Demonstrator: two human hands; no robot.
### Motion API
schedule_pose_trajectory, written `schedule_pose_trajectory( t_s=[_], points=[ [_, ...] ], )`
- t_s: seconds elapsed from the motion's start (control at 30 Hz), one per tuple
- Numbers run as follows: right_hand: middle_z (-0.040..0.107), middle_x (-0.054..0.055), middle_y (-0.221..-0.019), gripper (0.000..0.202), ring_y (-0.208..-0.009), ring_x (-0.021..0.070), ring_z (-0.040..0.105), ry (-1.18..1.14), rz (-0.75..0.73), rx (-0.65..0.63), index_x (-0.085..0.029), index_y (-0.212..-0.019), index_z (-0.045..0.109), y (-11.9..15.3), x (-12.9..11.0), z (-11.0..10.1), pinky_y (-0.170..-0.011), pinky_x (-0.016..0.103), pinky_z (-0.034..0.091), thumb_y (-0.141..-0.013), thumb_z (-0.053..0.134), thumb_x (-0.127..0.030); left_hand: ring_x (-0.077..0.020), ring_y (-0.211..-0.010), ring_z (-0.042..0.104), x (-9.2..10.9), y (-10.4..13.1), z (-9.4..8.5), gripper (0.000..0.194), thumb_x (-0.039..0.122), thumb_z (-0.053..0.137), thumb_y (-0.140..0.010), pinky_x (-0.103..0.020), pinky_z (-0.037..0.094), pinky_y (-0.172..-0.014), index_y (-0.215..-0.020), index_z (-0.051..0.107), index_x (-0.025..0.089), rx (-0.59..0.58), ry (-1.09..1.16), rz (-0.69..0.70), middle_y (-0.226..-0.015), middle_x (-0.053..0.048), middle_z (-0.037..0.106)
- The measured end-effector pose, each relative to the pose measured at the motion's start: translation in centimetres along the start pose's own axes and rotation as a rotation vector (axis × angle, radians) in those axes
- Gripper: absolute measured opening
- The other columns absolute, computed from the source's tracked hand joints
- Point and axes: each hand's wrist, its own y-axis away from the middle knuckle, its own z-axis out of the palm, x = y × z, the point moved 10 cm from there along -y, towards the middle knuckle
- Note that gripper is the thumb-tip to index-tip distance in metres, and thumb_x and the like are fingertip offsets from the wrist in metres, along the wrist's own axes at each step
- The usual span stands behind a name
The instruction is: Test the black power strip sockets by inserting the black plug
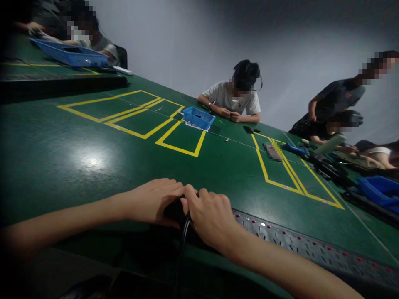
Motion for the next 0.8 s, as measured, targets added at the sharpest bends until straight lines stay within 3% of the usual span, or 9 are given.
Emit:
schedule_pose_trajectory(
  t_s=[0.17, 0.37, 0.5, 0.67, 0.8],
  points=[
    [0.051, 0.0, -0.065, 0.009, -0.053, 0.0162, 0.048, 0.145, -0.011, 0.282, -0.022, -0.094, 0.043, 1.4, -2.0, -0.5, -0.05, 0.029, 0.015, -0.087, 0.038, -0.024, -0.0267, -0.09, 0.053, 0.2, -0.1, 0.3, 0.061, 0.055, 0.053, -0.072, -0.036, 0.039, -0.076, -0.116, 0.043, 0.014, -0.019, -0.003, 0.036, -0.1, -0.011, 0.056],
    [0.051, -0.002, -0.06, 0.016, -0.048, 0.0112, 0.045, -0.105, 0.037, 0.287, -0.02, -0.083, 0.044, 1.3, 0.2, 0.4, -0.047, 0.026, 0.017, -0.089, 0.035, -0.031, -0.0256, -0.086, 0.054, 0.0, -0.1, 0.0, 0.067, 0.059, 0.052, -0.071, -0.035, 0.04, -0.075, -0.119, 0.041, 0.014, -0.018, 0.004, 0.008, -0.097, -0.009, 0.057],
    [0.049, -0.002, -0.056, 0.019, -0.047, 0.0113, 0.045, -0.025, 0.035, 0.386, -0.019, -0.078, 0.046, 2.4, -0.2, 0.0, -0.048, 0.026, 0.019, -0.089, 0.037, -0.03, -0.0267, -0.09, 0.054, 0.1, 0.0, 0.0, 0.07, 0.059, 0.051, -0.072, -0.036, 0.039, -0.077, -0.122, 0.039, 0.012, -0.023, -0.012, 0.019, -0.101, -0.011, 0.056],
    [0.052, 0.001, -0.059, 0.02, -0.05, 0.0134, 0.048, 0.037, 0.001, 0.327, -0.017, -0.08, 0.05, 2.7, -1.0, 0.6, -0.05, 0.027, 0.023, -0.088, 0.037, -0.03, -0.026, -0.089, 0.054, 0.3, 0.0, -0.2, 0.073, 0.058, 0.049, -0.075, -0.035, 0.039, -0.076, -0.128, 0.033, 0.011, -0.053, -0.025, 0.026, -0.104, -0.011, 0.055],
    [0.057, 0.003, -0.07, 0.021, -0.055, 0.0149, 0.052, -0.104, -0.046, 0.202, -0.016, -0.091, 0.049, 2.1, -0.1, 1.4, -0.05, 0.026, 0.027, -0.089, 0.037, -0.033, -0.0249, -0.091, 0.052, 1.0, -0.3, -0.1, 0.086, 0.058, 0.048, -0.074, -0.035, 0.036, -0.077, -0.137, 0.01, 0.013, -0.072, -0.03, 0.035, -0.113, -0.011, 0.051]
  ],
)
